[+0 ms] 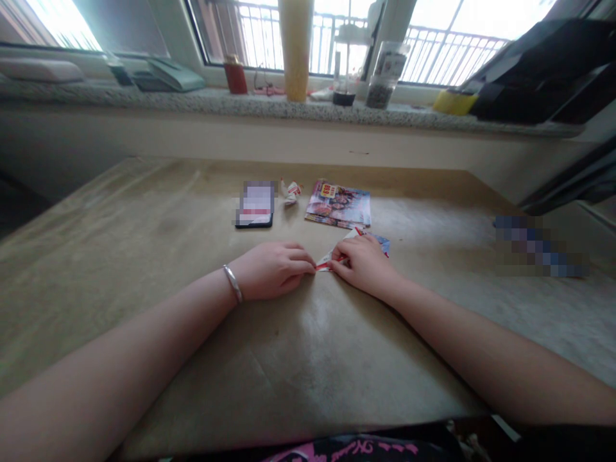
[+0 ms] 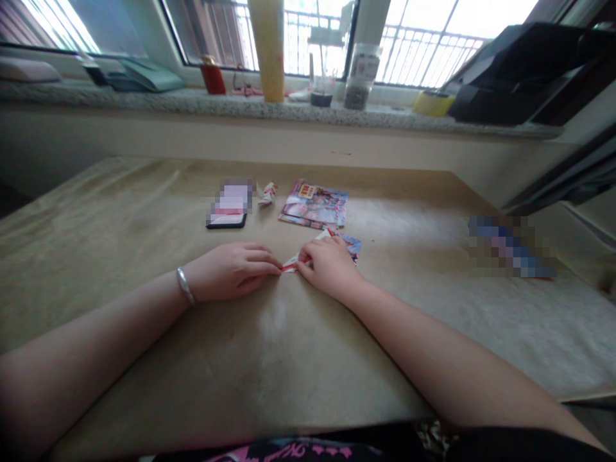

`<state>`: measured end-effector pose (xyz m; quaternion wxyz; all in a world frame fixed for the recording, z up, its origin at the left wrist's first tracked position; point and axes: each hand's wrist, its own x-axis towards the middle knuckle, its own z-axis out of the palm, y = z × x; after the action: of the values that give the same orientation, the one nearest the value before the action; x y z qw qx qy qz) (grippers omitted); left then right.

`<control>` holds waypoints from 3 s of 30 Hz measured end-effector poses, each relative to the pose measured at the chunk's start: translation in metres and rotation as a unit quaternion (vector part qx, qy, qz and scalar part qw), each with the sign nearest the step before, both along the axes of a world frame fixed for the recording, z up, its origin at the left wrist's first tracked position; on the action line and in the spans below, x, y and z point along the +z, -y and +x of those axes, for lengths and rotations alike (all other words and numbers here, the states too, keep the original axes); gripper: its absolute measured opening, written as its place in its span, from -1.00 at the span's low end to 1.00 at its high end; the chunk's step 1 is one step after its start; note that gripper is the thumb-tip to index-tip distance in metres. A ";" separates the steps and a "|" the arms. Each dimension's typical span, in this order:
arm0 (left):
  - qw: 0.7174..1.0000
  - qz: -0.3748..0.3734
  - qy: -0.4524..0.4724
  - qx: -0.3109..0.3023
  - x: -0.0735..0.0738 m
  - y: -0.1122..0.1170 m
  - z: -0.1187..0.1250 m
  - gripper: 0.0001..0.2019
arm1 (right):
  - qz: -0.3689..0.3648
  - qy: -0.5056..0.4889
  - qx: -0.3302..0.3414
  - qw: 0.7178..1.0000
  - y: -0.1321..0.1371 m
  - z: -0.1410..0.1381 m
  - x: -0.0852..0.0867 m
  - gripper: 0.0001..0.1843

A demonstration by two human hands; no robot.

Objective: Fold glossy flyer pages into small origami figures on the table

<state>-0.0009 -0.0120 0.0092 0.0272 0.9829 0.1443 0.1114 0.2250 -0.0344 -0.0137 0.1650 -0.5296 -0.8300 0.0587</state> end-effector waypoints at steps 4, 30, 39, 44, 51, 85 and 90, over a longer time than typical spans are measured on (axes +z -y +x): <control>1.000 0.000 -0.001 -0.006 0.002 -0.001 -0.002 -0.72 | 0.001 0.002 0.001 1.000 0.000 0.001 -0.001 -0.85; 0.999 0.032 0.017 0.010 -0.005 -0.001 -0.001 -0.72 | 0.027 -0.044 0.012 0.999 0.001 -0.001 -0.003 -0.90; 0.999 0.025 0.000 0.029 -0.007 0.002 -0.001 -0.69 | 0.095 0.022 0.116 0.989 0.008 0.006 0.003 -0.78; 0.999 0.029 0.003 0.033 -0.007 0.003 0.001 -0.67 | 0.107 0.039 0.171 0.979 0.007 0.008 0.005 -0.73; 0.999 0.036 0.004 0.027 -0.008 0.002 0.000 -0.67 | 0.111 0.074 0.201 0.970 0.004 0.010 0.009 -0.72; 0.998 0.049 -0.006 0.047 -0.008 -0.003 -0.003 -0.70 | 0.136 0.083 0.223 0.962 -0.006 0.017 0.005 -0.70; 0.998 0.045 -0.005 0.054 -0.006 -0.002 -0.002 -0.70 | 0.122 0.097 0.209 0.966 -0.004 0.017 0.006 -0.71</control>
<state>-0.0034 -0.0104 0.0028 -0.0241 0.9745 0.1922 0.1137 0.2422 -0.0305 -0.0076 0.1313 -0.3237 -0.9350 -0.0613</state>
